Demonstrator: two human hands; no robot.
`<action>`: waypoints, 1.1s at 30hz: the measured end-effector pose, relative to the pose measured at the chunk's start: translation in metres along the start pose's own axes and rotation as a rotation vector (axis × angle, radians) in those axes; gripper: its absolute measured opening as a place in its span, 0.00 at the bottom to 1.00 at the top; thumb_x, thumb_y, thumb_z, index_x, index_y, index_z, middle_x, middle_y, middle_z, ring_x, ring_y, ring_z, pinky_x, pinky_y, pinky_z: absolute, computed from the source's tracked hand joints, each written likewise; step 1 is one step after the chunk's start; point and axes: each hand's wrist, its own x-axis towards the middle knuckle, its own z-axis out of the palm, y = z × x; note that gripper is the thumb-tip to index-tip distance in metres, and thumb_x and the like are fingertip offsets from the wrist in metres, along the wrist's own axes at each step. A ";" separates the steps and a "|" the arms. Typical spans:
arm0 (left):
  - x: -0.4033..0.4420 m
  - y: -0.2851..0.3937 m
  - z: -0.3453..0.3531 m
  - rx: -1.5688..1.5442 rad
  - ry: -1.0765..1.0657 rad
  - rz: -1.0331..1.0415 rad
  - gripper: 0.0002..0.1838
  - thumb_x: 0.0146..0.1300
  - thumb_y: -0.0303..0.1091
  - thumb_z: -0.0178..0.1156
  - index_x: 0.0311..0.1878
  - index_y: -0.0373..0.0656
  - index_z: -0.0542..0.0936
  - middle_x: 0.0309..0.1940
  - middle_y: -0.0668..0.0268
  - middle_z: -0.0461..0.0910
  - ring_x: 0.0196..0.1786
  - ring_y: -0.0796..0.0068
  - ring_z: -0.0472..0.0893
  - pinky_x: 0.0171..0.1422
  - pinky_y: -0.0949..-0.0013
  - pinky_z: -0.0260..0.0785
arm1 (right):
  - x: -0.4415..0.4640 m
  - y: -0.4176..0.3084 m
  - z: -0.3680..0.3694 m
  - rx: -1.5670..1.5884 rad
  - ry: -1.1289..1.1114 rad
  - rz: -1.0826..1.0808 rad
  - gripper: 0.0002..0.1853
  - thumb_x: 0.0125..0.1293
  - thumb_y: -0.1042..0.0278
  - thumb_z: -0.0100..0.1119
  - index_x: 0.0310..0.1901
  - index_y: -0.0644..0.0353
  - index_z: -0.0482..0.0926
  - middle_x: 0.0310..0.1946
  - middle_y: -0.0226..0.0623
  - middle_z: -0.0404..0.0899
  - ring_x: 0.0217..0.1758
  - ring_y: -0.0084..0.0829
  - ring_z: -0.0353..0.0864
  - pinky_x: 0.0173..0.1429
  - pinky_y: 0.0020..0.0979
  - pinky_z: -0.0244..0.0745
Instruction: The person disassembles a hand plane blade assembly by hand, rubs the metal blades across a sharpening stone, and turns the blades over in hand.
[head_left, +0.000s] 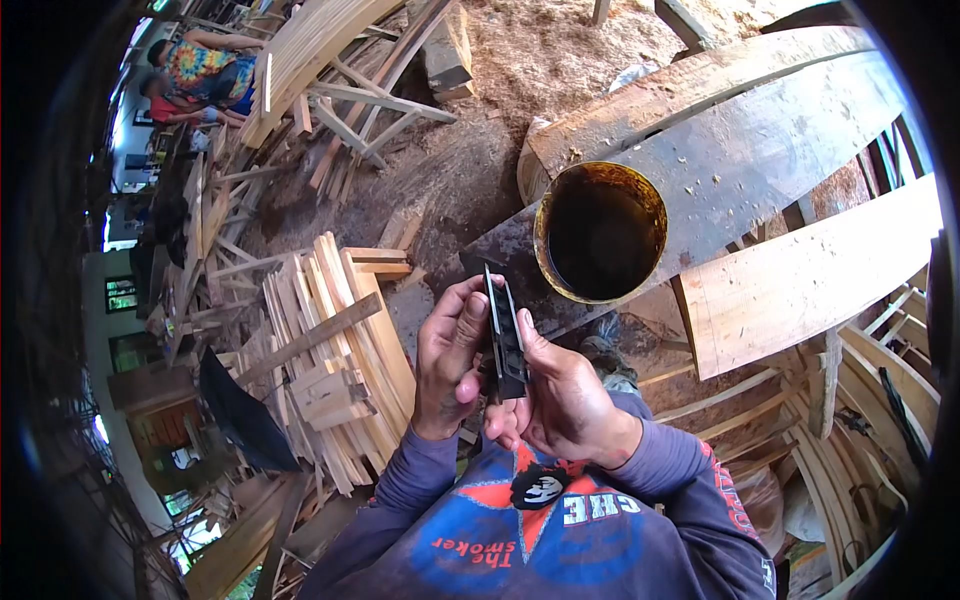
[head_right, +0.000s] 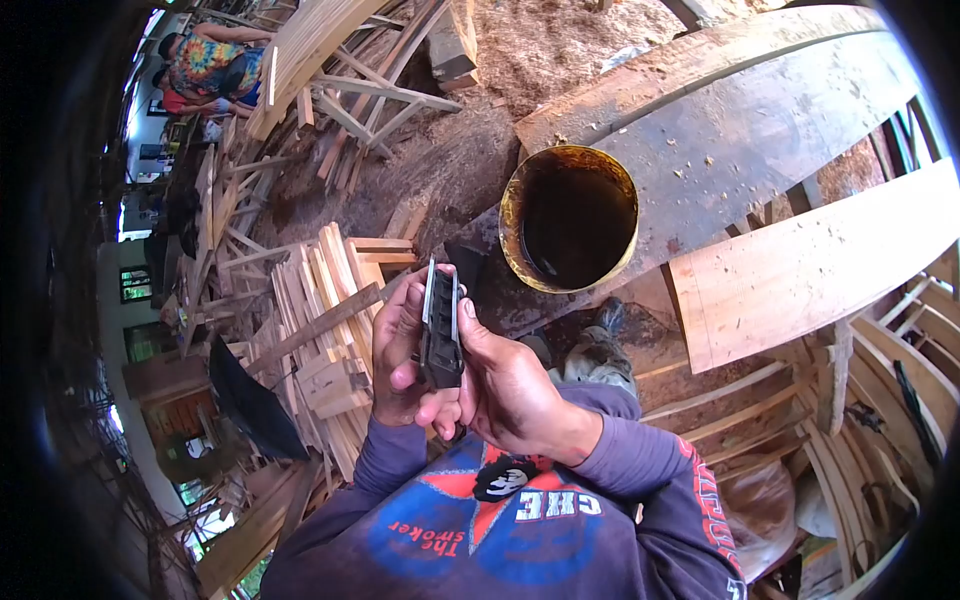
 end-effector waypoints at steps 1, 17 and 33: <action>0.000 -0.001 -0.002 -0.001 -0.013 -0.003 0.27 0.78 0.52 0.60 0.64 0.36 0.78 0.46 0.72 0.81 0.46 0.87 0.78 0.50 0.81 0.70 | 0.000 0.000 0.000 0.016 -0.018 0.005 0.32 0.83 0.34 0.33 0.66 0.52 0.72 0.46 0.53 0.86 0.31 0.45 0.90 0.29 0.38 0.83; 0.001 0.003 -0.015 0.009 -0.076 -0.027 0.29 0.80 0.58 0.56 0.60 0.36 0.79 0.46 0.70 0.81 0.48 0.84 0.80 0.54 0.79 0.72 | 0.008 0.006 0.005 0.069 -0.065 -0.005 0.34 0.83 0.34 0.31 0.65 0.58 0.72 0.47 0.55 0.86 0.30 0.48 0.89 0.30 0.41 0.84; -0.033 0.025 -0.047 -0.040 -0.158 -0.069 0.27 0.80 0.36 0.58 0.74 0.29 0.71 0.66 0.56 0.79 0.66 0.70 0.79 0.73 0.66 0.70 | 0.036 0.028 -0.040 -0.946 0.090 -0.647 0.17 0.85 0.55 0.50 0.62 0.58 0.68 0.45 0.29 0.79 0.39 0.19 0.82 0.38 0.23 0.80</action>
